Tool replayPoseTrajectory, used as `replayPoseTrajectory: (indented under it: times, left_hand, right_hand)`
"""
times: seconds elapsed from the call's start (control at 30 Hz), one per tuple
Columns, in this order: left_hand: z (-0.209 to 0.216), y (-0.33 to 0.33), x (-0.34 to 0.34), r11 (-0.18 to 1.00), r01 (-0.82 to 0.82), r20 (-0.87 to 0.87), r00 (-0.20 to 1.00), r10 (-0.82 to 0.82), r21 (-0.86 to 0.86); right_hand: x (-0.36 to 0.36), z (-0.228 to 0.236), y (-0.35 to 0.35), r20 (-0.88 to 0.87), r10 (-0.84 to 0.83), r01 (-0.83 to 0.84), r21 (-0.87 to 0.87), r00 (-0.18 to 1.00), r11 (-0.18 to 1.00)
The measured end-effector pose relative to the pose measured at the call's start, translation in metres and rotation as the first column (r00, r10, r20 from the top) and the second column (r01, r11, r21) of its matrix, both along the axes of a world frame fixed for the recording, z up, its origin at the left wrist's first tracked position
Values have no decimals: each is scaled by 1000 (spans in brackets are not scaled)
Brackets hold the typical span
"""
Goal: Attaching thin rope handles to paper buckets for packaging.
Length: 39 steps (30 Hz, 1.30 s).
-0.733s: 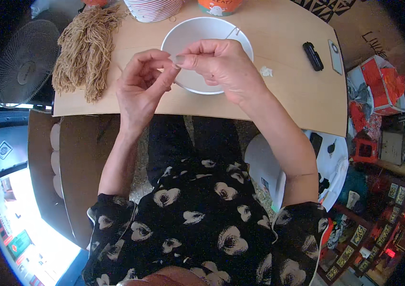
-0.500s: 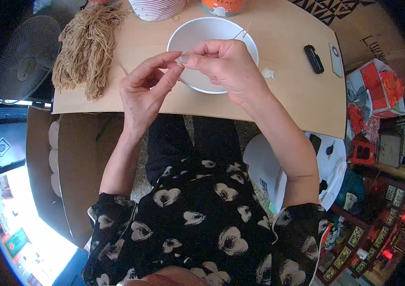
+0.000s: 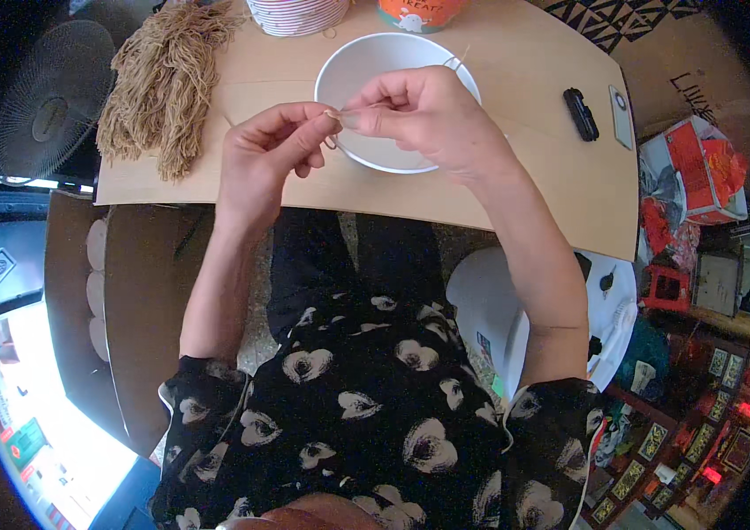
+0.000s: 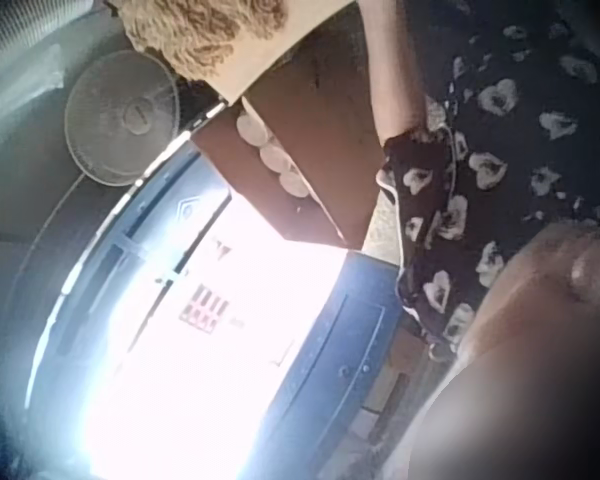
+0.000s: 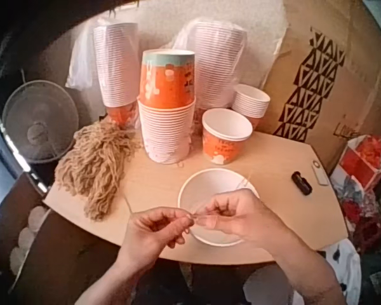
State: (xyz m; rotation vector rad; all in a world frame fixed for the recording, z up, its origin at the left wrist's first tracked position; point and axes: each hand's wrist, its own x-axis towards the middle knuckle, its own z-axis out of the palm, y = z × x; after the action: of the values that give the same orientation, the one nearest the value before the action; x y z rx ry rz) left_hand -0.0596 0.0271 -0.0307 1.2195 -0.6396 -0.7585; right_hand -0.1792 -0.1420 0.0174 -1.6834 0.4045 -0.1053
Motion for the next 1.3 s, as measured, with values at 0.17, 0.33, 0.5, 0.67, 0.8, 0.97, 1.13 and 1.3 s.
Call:
replayPoseTrajectory:
  times: [0.17,0.33,0.5,0.67,0.8,0.97,1.13,1.3]
  left_hand:
    - [11,1,12,989,136,-60,989,-133,51]
    - [13,-1,18,961,256,-80,965,-249,100]
    - [13,-2,23,941,332,-192,929,-316,58]
    - [15,-4,20,953,301,-236,929,-285,35]
    - [16,-4,17,959,278,-213,942,-261,57]
    - [11,-6,16,956,292,-165,945,-281,40]
    - [13,-7,13,969,244,-188,951,-244,-28]
    - [11,-10,9,975,213,-230,948,-220,-56]
  right_hand:
    - [-1,4,-7,93,2,15,-182,996,983]
    - [3,0,-8,173,-33,70,-212,984,975]
    - [3,-7,1,217,-41,108,-304,975,947]
    - [-13,-6,12,345,4,177,-491,939,853]
    - [-12,-5,20,352,16,168,-486,936,858]
    - [-10,-8,20,365,-17,201,-475,931,857]
    - [-11,-7,22,355,-32,210,-475,934,855]
    - [-12,-13,16,364,-46,208,-419,930,884]
